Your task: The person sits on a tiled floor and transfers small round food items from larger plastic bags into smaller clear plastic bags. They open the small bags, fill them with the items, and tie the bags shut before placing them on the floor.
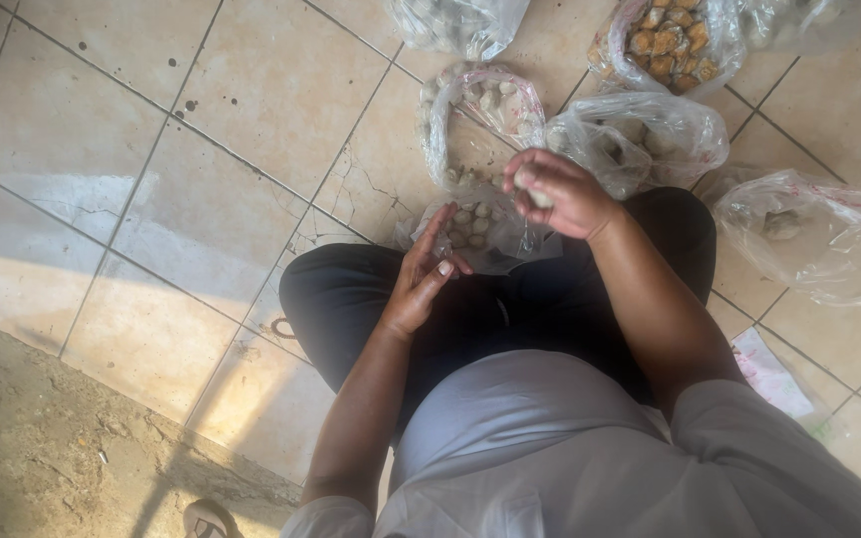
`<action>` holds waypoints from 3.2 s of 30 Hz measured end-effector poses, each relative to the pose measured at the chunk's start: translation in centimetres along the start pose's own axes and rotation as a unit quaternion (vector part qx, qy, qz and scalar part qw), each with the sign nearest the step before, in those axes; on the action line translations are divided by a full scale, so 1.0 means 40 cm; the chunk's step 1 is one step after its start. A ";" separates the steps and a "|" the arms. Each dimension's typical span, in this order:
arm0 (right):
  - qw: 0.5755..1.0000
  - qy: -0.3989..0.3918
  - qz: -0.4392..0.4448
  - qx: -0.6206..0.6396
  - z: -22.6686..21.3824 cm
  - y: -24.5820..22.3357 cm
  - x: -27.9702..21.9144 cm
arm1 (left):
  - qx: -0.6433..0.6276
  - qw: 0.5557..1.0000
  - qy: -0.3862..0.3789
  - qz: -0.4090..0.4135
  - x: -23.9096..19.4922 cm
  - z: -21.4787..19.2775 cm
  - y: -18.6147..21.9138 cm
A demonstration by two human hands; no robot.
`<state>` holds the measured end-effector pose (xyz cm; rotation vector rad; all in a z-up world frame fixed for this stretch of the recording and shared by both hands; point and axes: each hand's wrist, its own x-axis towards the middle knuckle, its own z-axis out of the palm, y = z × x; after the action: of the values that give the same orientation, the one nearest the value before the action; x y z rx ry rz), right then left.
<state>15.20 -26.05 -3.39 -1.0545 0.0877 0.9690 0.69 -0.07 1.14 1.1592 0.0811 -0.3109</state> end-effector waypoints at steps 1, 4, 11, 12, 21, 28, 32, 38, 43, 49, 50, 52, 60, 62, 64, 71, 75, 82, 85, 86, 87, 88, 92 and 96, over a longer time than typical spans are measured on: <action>0.998 -0.049 0.006 -0.027 0.027 -0.008 -0.022 | -0.002 1.000 -0.004 0.002 0.003 0.002 0.003; 0.932 -0.055 0.039 -0.357 0.138 0.021 -0.015 | -0.008 1.000 -0.010 0.006 0.007 0.012 0.012; 0.850 -0.017 -0.108 -0.516 0.134 -0.015 0.074 | 0.004 1.000 0.000 0.005 -0.005 -0.007 0.011; 0.871 0.057 -0.060 -0.485 0.111 -0.027 0.106 | 0.000 1.000 0.001 0.003 -0.004 -0.008 0.010; 0.601 0.188 -0.237 -0.740 -0.062 0.026 0.419 | -0.004 1.000 -0.005 -0.020 0.028 -0.010 0.013; 0.615 0.183 -0.148 -0.752 -0.104 0.133 0.386 | 0.029 0.999 0.008 -0.019 0.023 -0.012 0.014; 0.882 0.203 -0.060 -0.422 -0.093 0.092 0.274 | 0.025 1.000 0.011 0.006 0.009 -0.002 0.016; 0.989 -0.145 -0.014 -0.014 0.035 -0.004 0.015 | 0.010 1.000 0.015 0.022 -0.005 0.004 0.011; 0.726 -0.056 -0.328 -0.602 0.188 0.015 -0.003 | 0.011 1.000 0.008 0.024 0.000 0.011 0.017; 0.829 0.168 -0.072 -0.529 0.034 -0.048 0.164 | 0.006 1.000 0.012 0.002 -0.001 -0.004 0.013; 0.766 0.183 -0.147 -0.598 0.005 -0.043 0.206 | 0.007 1.000 0.012 -0.001 0.007 -0.001 0.013; 0.636 0.190 -0.254 -0.704 -0.039 -0.007 0.284 | 0.011 1.000 0.011 -0.009 0.018 0.002 0.016; 0.596 0.252 -0.180 -0.741 -0.195 0.063 0.482 | -0.019 1.000 0.006 -0.023 0.019 -0.014 0.004; 0.582 0.257 -0.169 -0.753 -0.205 0.069 0.482 | -0.019 1.000 0.005 -0.023 0.025 -0.016 0.004; 0.577 0.226 -0.199 -0.759 -0.201 0.058 0.464 | -0.010 1.000 0.008 -0.023 0.037 -0.013 0.005; 0.985 0.143 -0.029 -0.092 -0.094 -0.023 0.220 | -0.006 1.000 0.022 -0.001 0.019 -0.009 0.008; 0.987 -0.129 0.026 -0.095 0.031 -0.014 0.033 | 0.001 1.000 0.019 0.007 0.010 -0.001 0.013; 0.833 -0.082 -0.095 -0.538 0.140 -0.021 0.036 | -0.002 1.000 0.019 0.012 -0.001 0.001 0.022; 0.898 0.057 -0.010 -0.437 0.052 -0.070 0.138 | -0.008 1.000 0.015 0.020 -0.001 -0.001 0.013; 0.835 0.097 -0.094 -0.534 0.025 -0.081 0.188 | -0.015 1.000 0.013 0.019 0.004 -0.001 0.012; 0.754 0.135 -0.179 -0.618 0.001 -0.080 0.232 | -0.019 1.000 0.009 0.017 0.008 0.000 0.012; 0.681 0.154 -0.222 -0.680 -0.020 -0.072 0.266 | -0.024 1.000 0.005 0.015 0.014 0.003 0.012; 0.540 0.164 -0.329 -0.757 -0.058 -0.029 0.421 | -0.031 1.000 -0.001 0.005 0.024 -0.009 0.017; 0.592 0.150 -0.253 -0.751 -0.091 0.003 0.514 | -0.038 0.999 -0.003 -0.004 0.028 -0.018 0.007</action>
<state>28.84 -15.84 -15.47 -2.6096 -0.8959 0.0848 1.91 0.46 0.86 1.0836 0.0917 -0.3158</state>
